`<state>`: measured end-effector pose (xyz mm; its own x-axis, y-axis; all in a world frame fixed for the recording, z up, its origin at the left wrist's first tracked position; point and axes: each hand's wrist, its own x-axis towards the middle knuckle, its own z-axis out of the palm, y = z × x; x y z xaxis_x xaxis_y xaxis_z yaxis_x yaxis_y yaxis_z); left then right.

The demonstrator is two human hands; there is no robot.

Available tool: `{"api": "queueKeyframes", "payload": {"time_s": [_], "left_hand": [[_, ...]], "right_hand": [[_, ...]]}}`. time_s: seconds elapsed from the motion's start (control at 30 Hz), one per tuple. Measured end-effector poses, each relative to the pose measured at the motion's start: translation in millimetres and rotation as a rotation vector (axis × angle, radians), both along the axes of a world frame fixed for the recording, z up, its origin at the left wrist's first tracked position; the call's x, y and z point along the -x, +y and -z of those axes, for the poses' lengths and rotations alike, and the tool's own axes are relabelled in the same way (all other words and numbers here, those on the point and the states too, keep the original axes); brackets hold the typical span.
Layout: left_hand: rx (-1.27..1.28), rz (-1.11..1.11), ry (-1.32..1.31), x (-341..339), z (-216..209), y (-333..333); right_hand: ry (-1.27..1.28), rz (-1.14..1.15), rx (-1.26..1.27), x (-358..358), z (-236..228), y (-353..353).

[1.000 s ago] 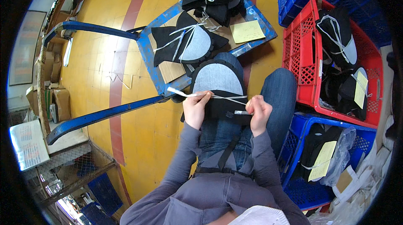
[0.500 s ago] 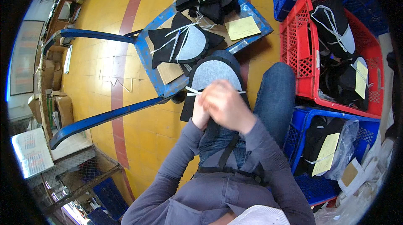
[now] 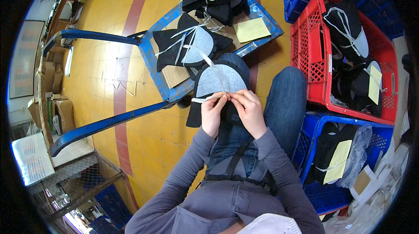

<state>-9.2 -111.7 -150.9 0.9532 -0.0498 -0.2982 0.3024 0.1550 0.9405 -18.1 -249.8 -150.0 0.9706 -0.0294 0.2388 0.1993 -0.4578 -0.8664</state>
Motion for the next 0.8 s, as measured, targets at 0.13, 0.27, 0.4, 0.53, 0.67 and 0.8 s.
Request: {"api": "queueKeyframes", "payload": {"time_s": [0.13, 0.27, 0.4, 0.53, 0.67, 0.8], "left_hand": [[-0.049, -0.123, -0.011, 4, -9, -6], [-0.307, -0.098, -0.118, 5, -12, -6], [-0.918, 0.197, -0.574, -2, -21, 2], [-0.951, 0.343, -0.558, -6, -24, 11], [-0.856, 0.489, -0.428, -8, -14, 21], [-0.497, 0.371, -0.205, -2, -6, 22]], "right_hand": [[-0.032, 0.012, 0.016, -4, 1, -2], [-0.118, 0.020, 0.118, -4, 0, -2], [-0.202, 0.054, 0.152, -2, 5, -1], [-0.212, 0.027, 0.118, -1, 7, -4], [-0.173, 0.004, 0.030, 5, 7, -6], [-0.159, -0.051, -0.126, 10, 9, -13]]}}
